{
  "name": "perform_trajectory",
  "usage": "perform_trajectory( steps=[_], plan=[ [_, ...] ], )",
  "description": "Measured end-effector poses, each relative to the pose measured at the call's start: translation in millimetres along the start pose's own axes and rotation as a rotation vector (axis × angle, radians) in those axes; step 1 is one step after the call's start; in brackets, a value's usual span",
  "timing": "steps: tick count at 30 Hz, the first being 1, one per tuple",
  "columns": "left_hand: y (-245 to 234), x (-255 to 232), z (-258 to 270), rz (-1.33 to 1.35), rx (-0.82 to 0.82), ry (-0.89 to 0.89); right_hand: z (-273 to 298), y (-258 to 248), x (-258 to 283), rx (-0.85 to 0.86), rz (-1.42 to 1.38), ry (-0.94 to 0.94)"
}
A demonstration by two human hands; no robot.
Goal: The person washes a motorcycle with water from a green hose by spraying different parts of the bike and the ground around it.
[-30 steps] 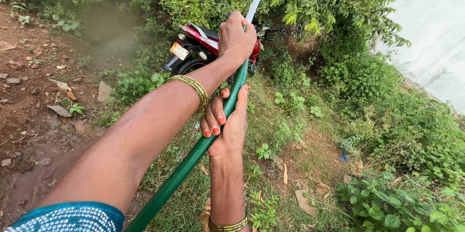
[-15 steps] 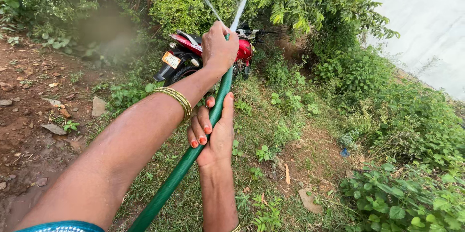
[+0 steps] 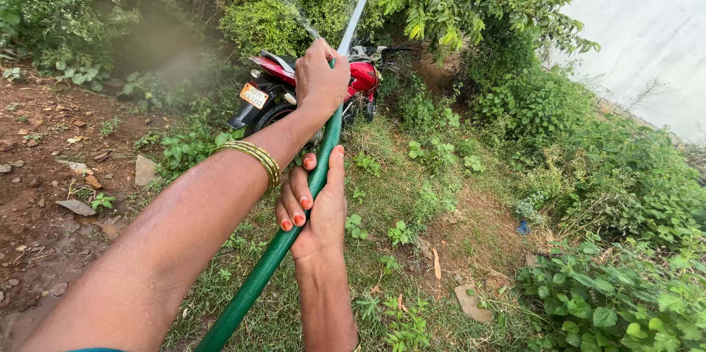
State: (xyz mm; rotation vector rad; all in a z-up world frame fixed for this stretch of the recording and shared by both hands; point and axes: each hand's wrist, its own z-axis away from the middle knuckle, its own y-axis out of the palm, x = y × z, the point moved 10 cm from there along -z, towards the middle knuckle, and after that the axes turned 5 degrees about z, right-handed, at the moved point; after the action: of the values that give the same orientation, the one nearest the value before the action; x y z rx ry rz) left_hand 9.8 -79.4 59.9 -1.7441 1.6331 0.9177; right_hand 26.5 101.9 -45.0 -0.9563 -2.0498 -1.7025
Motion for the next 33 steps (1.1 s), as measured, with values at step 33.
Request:
perform_trajectory(
  steps=[33],
  plan=[
    [-2, 40, 3, 0.028, 0.237, -0.398, -10, -13, -18, -0.018, -0.028, 0.068]
  ],
)
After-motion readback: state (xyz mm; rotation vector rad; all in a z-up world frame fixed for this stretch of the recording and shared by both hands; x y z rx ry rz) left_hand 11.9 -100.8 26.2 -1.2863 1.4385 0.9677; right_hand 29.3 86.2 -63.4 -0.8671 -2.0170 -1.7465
